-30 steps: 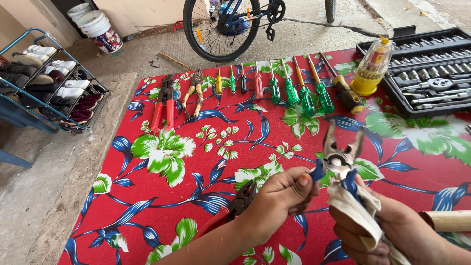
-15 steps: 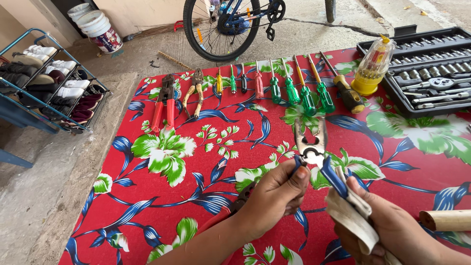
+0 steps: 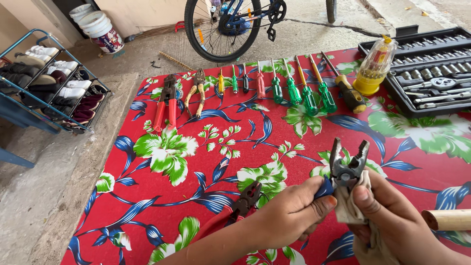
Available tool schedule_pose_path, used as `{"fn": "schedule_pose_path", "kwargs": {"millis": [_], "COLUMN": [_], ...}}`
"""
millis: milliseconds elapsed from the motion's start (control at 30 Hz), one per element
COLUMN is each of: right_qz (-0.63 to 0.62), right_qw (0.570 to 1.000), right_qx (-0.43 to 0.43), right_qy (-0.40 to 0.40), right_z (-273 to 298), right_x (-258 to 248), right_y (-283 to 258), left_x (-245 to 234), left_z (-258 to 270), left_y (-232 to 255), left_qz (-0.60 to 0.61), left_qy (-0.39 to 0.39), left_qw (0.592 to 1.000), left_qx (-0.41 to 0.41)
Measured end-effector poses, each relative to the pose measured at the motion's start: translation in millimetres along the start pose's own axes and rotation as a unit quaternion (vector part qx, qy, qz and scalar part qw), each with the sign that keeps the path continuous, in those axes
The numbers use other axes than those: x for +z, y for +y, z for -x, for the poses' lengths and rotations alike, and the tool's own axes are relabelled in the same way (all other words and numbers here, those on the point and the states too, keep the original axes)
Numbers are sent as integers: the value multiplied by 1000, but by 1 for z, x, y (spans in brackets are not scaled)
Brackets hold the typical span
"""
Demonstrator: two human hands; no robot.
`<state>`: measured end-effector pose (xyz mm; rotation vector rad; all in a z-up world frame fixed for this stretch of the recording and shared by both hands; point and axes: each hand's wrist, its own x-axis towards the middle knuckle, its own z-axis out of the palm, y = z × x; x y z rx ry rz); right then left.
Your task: The person wipes several hand tools, including screwdrivers and pliers, with a cloth on a floral tablecloth. They handle each tool individually, wiping the metal and handle parts before placing them back on the table.
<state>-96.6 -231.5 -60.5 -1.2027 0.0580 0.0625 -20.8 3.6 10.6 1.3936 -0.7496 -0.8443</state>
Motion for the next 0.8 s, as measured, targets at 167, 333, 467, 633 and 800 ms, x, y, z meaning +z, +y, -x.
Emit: {"fn": "schedule_pose_path", "kwargs": {"millis": [167, 333, 467, 633, 800], "right_qz": [123, 11, -151, -158, 131], "right_qw": [992, 984, 931, 923, 973], "right_qx": [-9, 163, 201, 209, 181], "right_qy": [7, -74, -264, -280, 52], "right_z": [-6, -14, -12, -12, -22], "right_x": [-7, -18, -19, -13, -4], "right_y": [2, -15, -28, -31, -20], "left_x": [6, 0, -10, -11, 1], "left_z": [2, -4, -3, -3, -5], "left_y": [-5, -16, -22, -24, -19], "left_qz": [-49, 234, 317, 303, 217], "left_qy": [13, -97, -180, -166, -81], "left_qw": [999, 966, 928, 935, 970], "left_qx": [14, -61, -73, -73, -68]}}
